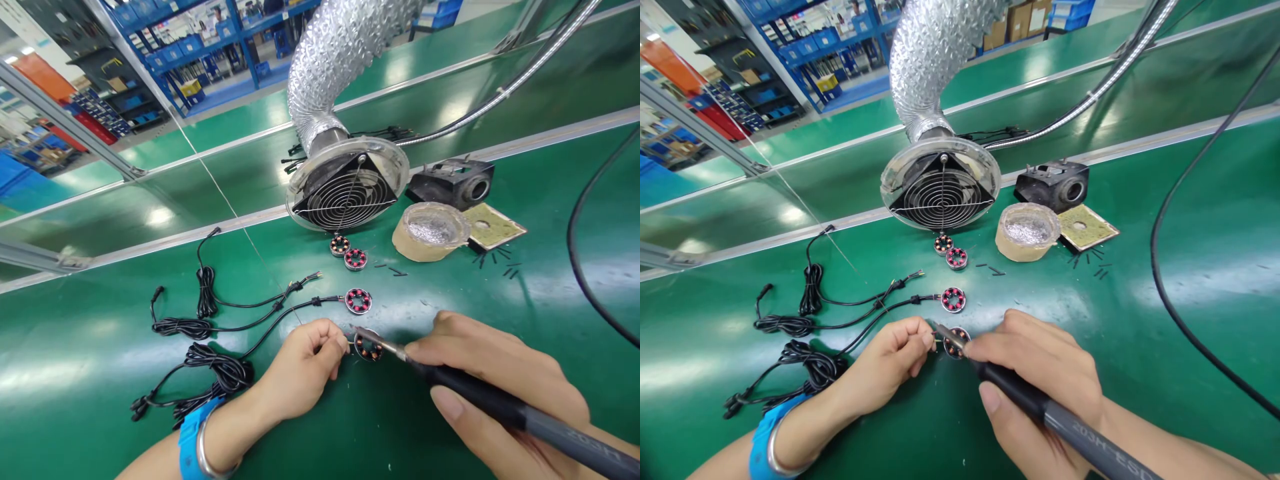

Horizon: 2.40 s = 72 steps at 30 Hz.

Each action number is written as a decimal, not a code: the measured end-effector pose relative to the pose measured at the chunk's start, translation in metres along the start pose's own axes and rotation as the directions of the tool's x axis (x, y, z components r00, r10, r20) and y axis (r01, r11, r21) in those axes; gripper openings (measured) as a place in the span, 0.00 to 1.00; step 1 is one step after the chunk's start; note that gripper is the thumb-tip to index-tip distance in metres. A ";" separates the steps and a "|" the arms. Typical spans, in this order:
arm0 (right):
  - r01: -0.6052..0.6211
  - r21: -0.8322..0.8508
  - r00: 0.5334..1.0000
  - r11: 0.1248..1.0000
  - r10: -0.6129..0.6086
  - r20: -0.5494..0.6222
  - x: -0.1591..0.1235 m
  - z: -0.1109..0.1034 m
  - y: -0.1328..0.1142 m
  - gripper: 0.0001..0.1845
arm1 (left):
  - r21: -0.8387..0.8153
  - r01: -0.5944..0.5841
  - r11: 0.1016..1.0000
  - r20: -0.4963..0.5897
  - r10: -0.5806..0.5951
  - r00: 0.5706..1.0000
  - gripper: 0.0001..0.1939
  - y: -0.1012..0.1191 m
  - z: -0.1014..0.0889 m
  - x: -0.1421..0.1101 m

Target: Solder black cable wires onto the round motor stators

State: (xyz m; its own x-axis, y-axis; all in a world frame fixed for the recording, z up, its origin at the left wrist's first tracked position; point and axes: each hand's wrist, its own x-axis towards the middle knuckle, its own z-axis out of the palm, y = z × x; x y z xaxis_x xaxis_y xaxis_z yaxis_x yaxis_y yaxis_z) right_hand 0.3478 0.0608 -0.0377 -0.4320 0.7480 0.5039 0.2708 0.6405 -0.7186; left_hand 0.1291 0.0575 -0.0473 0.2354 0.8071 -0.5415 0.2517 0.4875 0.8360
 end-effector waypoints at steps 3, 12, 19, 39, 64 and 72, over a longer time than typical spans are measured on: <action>0.031 -0.040 0.996 0.999 -0.034 -0.077 0.003 0.006 0.005 0.20 | 0.007 -0.003 1.000 0.006 0.003 1.000 0.18 0.002 0.000 -0.001; 0.180 -0.133 0.982 0.975 -0.186 -0.031 0.011 0.042 0.025 0.14 | -0.024 -0.039 0.999 0.080 0.041 0.996 0.19 -0.004 -0.003 0.001; 0.280 -0.155 0.959 0.947 -0.282 0.012 0.010 0.042 0.025 0.18 | 0.217 -0.210 0.953 0.133 0.184 0.974 0.13 0.002 -0.010 -0.006; 0.292 -0.119 0.956 0.949 -0.291 0.030 0.005 0.047 0.019 0.14 | -0.015 -0.031 0.999 0.222 0.033 0.974 0.24 -0.003 -0.006 0.000; 0.098 -0.075 0.991 0.992 -0.104 -0.084 0.011 0.042 0.021 0.15 | 0.040 -0.042 0.998 0.001 0.042 0.999 0.17 -0.004 0.001 0.005; 0.100 -0.153 0.988 0.983 -0.116 -0.099 0.005 0.004 0.005 0.21 | 0.090 -0.045 0.995 -0.019 0.047 0.999 0.19 0.000 0.005 0.004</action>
State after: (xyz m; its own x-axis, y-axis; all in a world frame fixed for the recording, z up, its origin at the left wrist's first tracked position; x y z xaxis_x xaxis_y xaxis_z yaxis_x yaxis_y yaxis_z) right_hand 0.3433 0.0667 -0.0411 -0.3736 0.6820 0.6287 0.3548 0.7313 -0.5825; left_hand 0.1346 0.0588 -0.0500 0.2291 0.8353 -0.4998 0.3240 0.4188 0.8483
